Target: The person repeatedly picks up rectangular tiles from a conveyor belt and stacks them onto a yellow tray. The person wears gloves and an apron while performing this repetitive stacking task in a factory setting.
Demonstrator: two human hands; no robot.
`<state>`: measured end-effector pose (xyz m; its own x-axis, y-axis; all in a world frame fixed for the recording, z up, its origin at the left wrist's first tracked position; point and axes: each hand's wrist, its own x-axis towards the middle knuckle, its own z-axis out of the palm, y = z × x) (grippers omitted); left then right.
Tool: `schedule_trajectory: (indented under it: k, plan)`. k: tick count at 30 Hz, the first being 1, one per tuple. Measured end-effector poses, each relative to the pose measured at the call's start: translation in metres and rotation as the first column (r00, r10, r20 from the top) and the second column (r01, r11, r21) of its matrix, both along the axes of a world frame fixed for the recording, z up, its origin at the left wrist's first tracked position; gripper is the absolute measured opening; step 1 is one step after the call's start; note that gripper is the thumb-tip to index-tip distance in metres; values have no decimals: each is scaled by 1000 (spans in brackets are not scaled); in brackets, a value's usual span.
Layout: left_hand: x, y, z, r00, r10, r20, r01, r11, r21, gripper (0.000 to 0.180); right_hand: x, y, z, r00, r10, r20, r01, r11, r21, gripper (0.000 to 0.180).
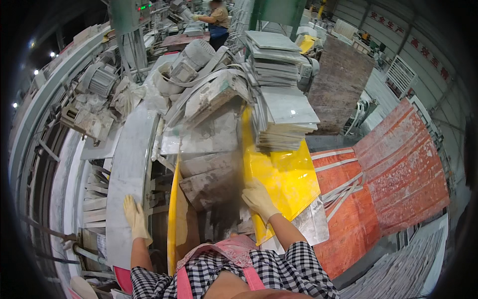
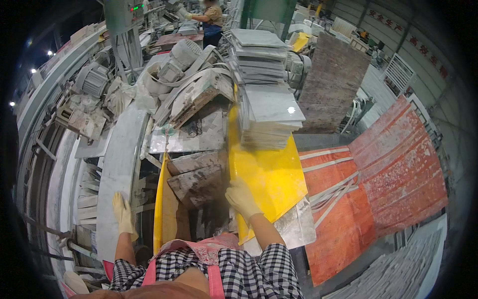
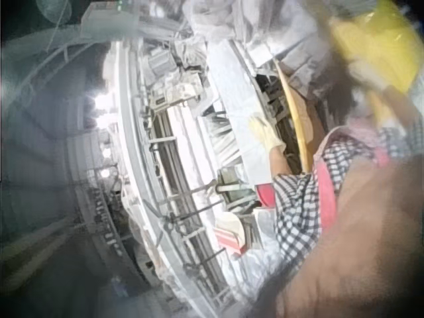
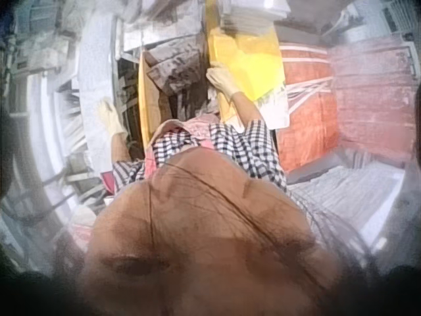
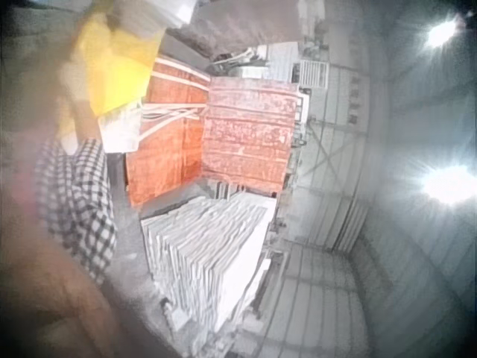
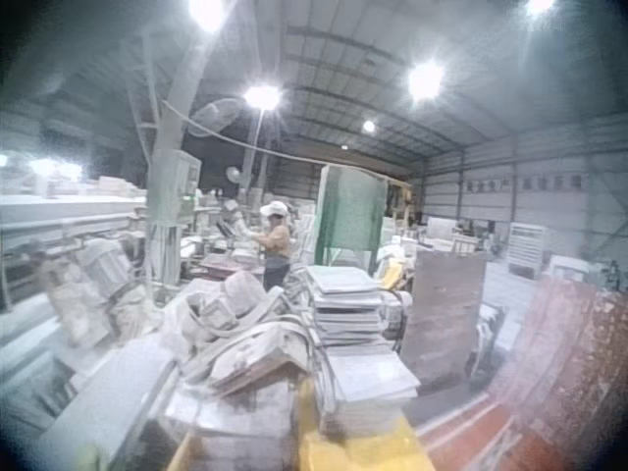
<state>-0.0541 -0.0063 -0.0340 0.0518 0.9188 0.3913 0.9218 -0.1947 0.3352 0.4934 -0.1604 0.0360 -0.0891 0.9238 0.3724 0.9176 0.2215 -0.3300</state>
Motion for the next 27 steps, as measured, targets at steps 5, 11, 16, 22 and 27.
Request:
schedule_trajectory:
  k: [5, 11, 16, 22, 27]
  plan:
    - [-107, -38, 14, 822, 476, -313, -536, 831, -146, 78, 0, 4, -10, 999, -7, 39, 4, 997, 79, 22]
    - [-221, -60, 18, 839, 511, 186, -222, 634, -741, 78, -1, 1, -9, 999, -30, 29, 34, 991, -133, 22]
    - [-246, -60, 27, 851, 514, -109, -391, 482, -785, 68, -1, 0, -10, 999, -23, 39, 25, 998, -53, 21]
    - [-223, -91, 67, 864, 501, -42, -367, 571, -734, 89, -2, 5, -16, 999, -32, -7, 32, 999, 20, 16]
    - [-180, -121, 144, 829, 394, 397, -31, 741, -671, 53, 2, 5, -5, 998, 57, 25, -57, 998, -33, 18]
